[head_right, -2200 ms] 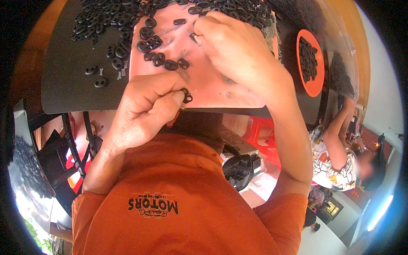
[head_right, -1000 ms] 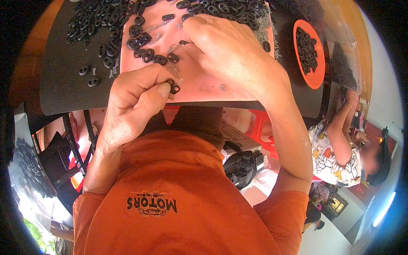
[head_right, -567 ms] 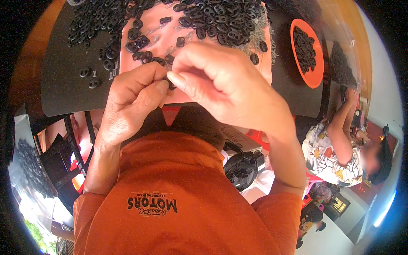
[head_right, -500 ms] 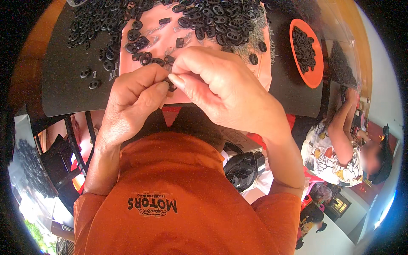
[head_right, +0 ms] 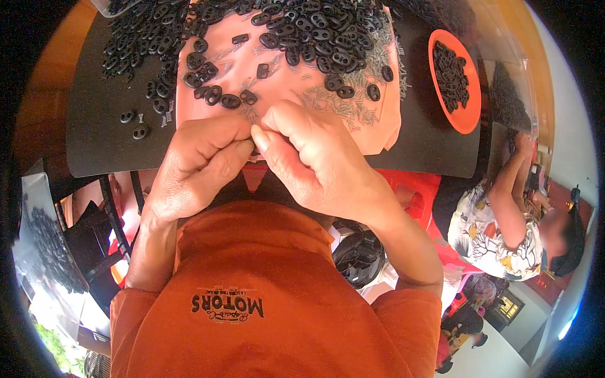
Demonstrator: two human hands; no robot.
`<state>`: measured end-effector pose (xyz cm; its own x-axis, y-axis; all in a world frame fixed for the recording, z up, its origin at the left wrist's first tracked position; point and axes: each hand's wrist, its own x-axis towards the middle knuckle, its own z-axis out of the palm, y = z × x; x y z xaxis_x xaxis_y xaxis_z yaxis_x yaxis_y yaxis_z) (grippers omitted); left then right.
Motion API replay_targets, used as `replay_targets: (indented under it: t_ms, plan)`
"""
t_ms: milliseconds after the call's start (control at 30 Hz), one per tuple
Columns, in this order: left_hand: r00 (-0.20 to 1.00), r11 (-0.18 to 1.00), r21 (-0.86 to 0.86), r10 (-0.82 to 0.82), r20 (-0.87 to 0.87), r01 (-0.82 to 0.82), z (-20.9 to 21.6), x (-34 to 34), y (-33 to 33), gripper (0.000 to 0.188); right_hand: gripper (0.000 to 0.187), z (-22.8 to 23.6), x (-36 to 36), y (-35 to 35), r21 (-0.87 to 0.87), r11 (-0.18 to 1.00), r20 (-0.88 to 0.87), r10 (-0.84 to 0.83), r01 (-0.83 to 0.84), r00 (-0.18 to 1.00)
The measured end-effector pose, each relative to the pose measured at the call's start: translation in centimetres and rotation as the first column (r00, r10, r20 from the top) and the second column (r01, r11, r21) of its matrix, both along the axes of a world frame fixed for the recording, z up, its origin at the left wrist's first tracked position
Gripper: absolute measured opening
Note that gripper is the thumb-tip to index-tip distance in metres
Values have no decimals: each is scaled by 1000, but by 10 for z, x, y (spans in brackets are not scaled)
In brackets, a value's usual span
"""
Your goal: The person assembles small black plastic key components by hand, inserting metal pins into the plastic pieces and placing the assembled units onto a pink sheet on the table. The person repeatedly picks up parts, aligns them, and secures them with pins, working continuously throughout the clip.
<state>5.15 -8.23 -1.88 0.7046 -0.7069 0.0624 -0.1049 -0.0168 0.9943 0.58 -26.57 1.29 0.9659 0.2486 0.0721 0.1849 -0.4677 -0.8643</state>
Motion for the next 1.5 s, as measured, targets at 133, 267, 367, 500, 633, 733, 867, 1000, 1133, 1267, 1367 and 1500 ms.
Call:
replay_targets:
  t_ms: [133,267,367,500,633,733,867,1000,1133,1267,1367,1500]
  plan:
    - [996,1000,-8,26,80,-25,-2,1,-1,9,8,-5,2,-3,-9,999,83,44,-44,996]
    - [990,993,-49,108,93,-104,-2,-2,-5,3,8,2,25,-21,-86,989,185,131,-117,974]
    - [996,996,-21,91,26,-90,5,-1,-5,5,9,2,54,-35,-341,940,289,88,16,953]
    - [997,997,-23,80,-3,-80,3,-1,-2,9,10,-3,82,-28,-625,774,338,151,101,929]
    - [996,995,-24,93,-3,-93,3,-2,-2,10,12,16,94,-7,-781,624,129,130,20,983]
    - [997,996,-30,81,-10,-81,3,-1,-2,10,13,13,101,-8,-773,634,152,180,4,972]
    - [996,995,-45,86,-18,-87,2,-2,-1,11,13,14,102,-14,-657,753,161,178,-29,971]
    - [996,995,-64,78,-48,-81,0,-3,-1,11,14,18,98,-19,-580,813,112,143,-52,983]
    - [997,996,-50,73,-21,-74,2,-1,-1,10,16,23,98,-17,-627,772,25,155,-105,988]
    - [995,994,-40,101,-4,-101,1,-2,-3,10,21,30,95,-6,-714,696,21,136,-80,991]
    - [996,995,-38,91,0,-91,-1,-2,-3,9,22,19,101,-11,-707,704,37,139,-73,990]
    - [994,995,-5,97,-44,-97,2,-2,-2,9,20,14,102,-13,-711,698,92,214,-86,972]
